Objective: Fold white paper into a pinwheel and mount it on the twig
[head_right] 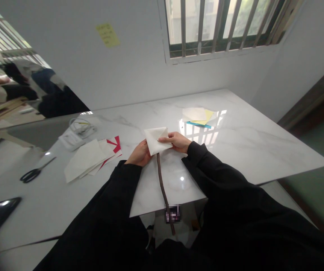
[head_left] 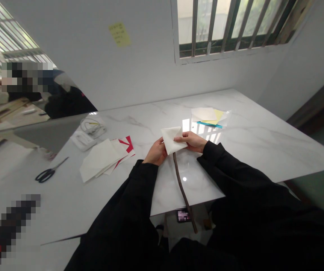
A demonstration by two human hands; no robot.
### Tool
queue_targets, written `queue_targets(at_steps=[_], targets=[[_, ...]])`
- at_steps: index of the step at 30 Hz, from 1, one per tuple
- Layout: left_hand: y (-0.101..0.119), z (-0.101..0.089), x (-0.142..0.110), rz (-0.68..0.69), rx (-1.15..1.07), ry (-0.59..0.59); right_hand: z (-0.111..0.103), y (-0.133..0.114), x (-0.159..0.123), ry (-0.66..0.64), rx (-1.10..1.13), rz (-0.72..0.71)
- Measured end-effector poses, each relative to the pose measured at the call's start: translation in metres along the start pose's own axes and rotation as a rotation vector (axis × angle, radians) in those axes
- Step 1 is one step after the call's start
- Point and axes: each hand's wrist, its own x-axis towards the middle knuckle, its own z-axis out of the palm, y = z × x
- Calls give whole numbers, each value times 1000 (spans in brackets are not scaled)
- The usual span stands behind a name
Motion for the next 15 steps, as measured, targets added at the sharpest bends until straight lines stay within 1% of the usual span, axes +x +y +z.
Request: queue_targets(at_steps=[4,11,15], targets=[[1,1,-1,-11,29,7,0,1,1,-16,17,20],[2,0,-1,-29,8,-17,-1,2,1,-35,32,40],[2,-1,0,-58,12,-3,-2,2,1,-44,23,38]])
